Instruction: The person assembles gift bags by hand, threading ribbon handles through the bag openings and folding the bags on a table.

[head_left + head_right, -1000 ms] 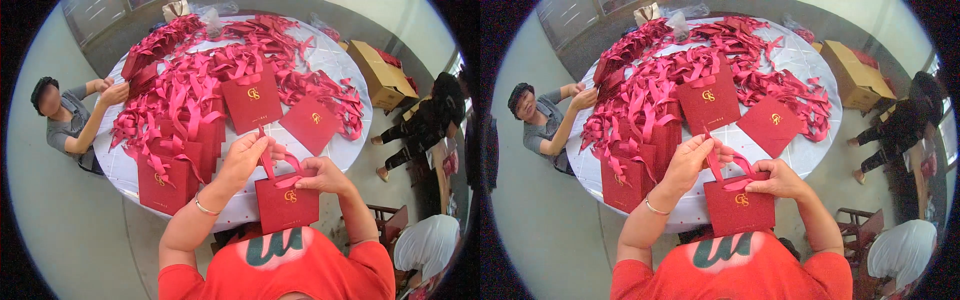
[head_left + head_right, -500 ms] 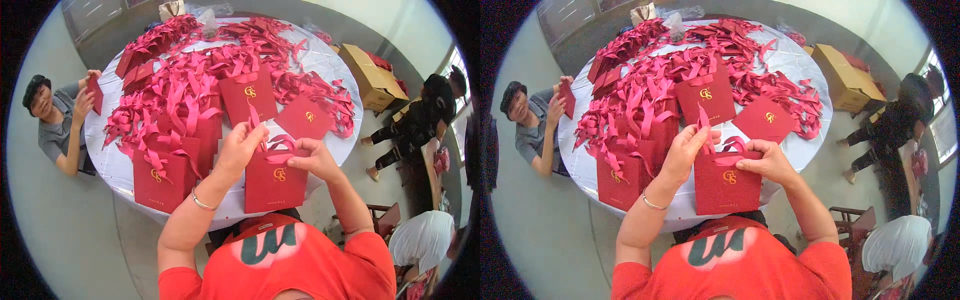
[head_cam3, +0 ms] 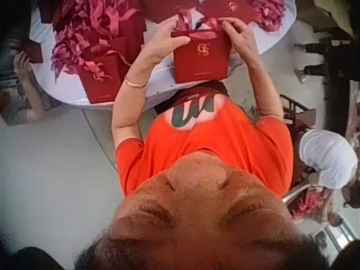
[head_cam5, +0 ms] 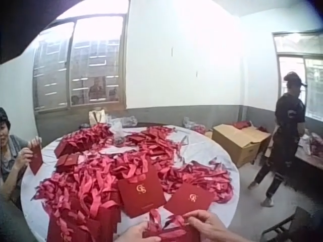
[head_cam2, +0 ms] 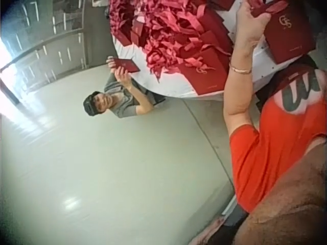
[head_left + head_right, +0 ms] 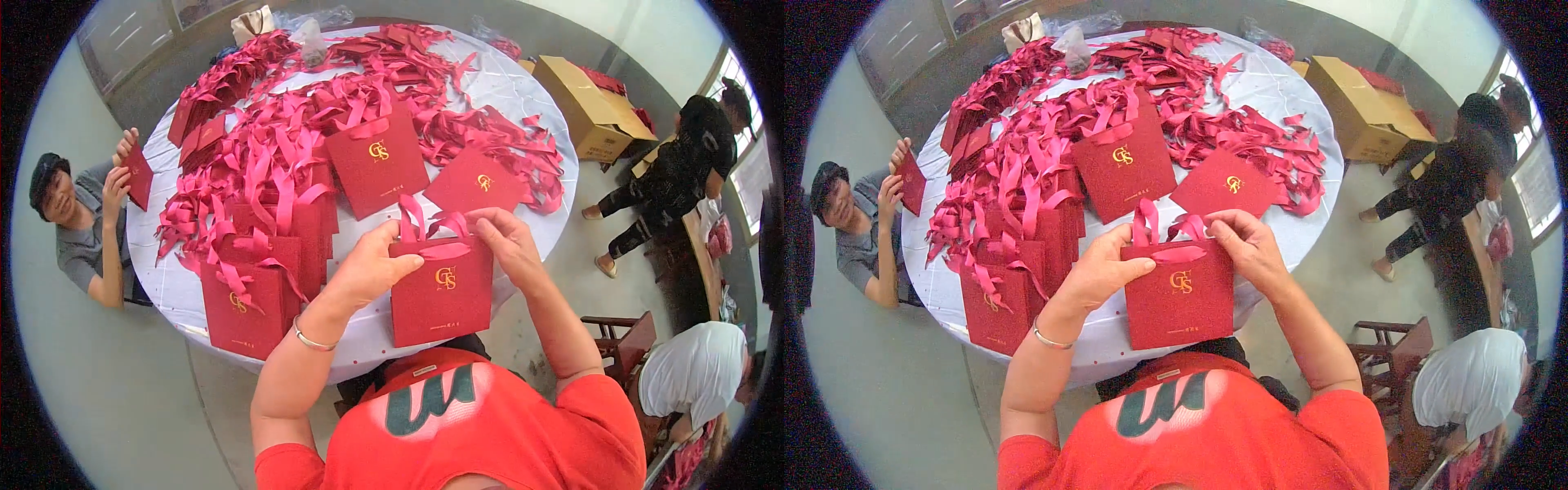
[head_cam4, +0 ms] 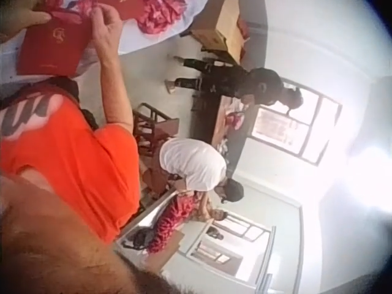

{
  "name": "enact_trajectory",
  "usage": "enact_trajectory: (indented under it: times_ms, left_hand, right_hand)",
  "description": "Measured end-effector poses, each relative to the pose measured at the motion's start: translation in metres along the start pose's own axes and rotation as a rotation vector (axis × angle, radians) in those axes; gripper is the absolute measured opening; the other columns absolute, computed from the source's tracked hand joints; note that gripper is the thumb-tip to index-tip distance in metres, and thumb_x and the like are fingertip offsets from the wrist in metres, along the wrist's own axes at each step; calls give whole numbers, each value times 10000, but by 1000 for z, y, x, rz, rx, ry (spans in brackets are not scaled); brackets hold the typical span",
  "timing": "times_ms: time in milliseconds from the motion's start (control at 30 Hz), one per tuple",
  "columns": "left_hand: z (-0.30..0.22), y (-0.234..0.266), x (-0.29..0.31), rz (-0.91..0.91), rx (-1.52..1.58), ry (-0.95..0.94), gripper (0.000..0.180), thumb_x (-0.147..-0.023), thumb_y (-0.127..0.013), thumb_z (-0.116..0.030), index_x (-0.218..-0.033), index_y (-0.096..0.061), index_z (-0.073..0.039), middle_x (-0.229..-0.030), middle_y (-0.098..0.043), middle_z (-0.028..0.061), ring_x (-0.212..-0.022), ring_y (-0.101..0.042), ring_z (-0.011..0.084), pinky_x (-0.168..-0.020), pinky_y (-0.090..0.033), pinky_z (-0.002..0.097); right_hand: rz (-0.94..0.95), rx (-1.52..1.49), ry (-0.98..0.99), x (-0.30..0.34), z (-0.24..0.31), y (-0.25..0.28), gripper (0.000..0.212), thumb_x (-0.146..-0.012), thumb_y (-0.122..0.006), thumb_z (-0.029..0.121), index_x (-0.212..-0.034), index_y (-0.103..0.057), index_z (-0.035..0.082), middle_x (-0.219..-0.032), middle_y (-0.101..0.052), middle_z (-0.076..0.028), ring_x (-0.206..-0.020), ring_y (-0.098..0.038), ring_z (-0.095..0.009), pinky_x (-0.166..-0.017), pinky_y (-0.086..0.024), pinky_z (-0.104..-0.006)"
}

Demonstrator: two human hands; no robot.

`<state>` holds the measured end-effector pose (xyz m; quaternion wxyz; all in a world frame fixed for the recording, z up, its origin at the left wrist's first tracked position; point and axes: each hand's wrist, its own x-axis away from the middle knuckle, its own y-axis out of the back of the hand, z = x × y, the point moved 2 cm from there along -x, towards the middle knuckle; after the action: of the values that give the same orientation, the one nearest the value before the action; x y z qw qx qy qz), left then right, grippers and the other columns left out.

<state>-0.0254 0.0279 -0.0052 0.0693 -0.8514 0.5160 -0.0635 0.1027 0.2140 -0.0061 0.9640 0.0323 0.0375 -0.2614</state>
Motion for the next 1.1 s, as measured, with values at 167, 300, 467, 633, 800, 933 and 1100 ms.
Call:
enact_trajectory:
  times_ms: [167,300,467,633,800,933,1100]
  left_hand:
    - [5,1,-1,16,-39,-37,321,-818,-625,48,-1127,-553,-3,-1054,-595,53,-965,-558,116,-866,-468,276]
    - [-1,-6,1,68,-51,-16,322,-832,-615,43,-1142,-545,-7,-1074,-586,50,-986,-545,110,-888,-453,276]
    - [-2,-12,4,154,12,47,353,-831,-628,21,-1170,-534,-6,-1094,-595,39,-995,-553,109,-932,-441,296]
    - [0,-12,4,150,-23,-13,357,-830,-631,12,-1174,-540,1,-1106,-599,54,-1011,-544,128,-940,-432,302]
    - [-10,-11,7,118,-218,2,345,-819,-643,6,-1152,-553,20,-1119,-600,73,-1027,-528,139,-947,-421,309]
    - [-4,-10,6,122,-328,-41,362,-818,-643,6,-1168,-549,24,-1123,-601,75,-1046,-522,142,-958,-414,317]
    - [2,-8,4,138,-240,20,395,-824,-638,4,-1205,-536,21,-1148,-597,73,-1070,-520,149,-976,-405,319]
  right_hand:
    - [62,55,-36,0,0,13,158,-888,-667,169,-880,-680,11,-798,-655,18,-746,-576,-49,-681,-458,-203]
    - [103,87,-86,-1,14,7,170,-848,-717,185,-851,-688,17,-769,-655,21,-705,-563,-40,-633,-445,-207]
    - [357,94,-305,-7,16,8,171,-818,-745,199,-846,-696,38,-763,-662,13,-687,-571,-46,-623,-444,-211]
    - [204,-183,-250,-16,4,11,115,-787,-755,138,-831,-692,52,-739,-656,5,-644,-581,-71,-600,-446,-211]
    - [71,-274,-248,-15,7,6,118,-792,-751,126,-862,-687,55,-749,-646,15,-627,-545,-50,-559,-415,-202]
    - [28,-228,-203,-22,-6,12,121,-797,-750,133,-886,-692,74,-758,-640,33,-634,-536,-38,-556,-401,-191]
    - [36,-166,-143,-19,2,9,133,-792,-758,153,-884,-695,82,-741,-632,48,-616,-507,-25,-536,-377,-189]
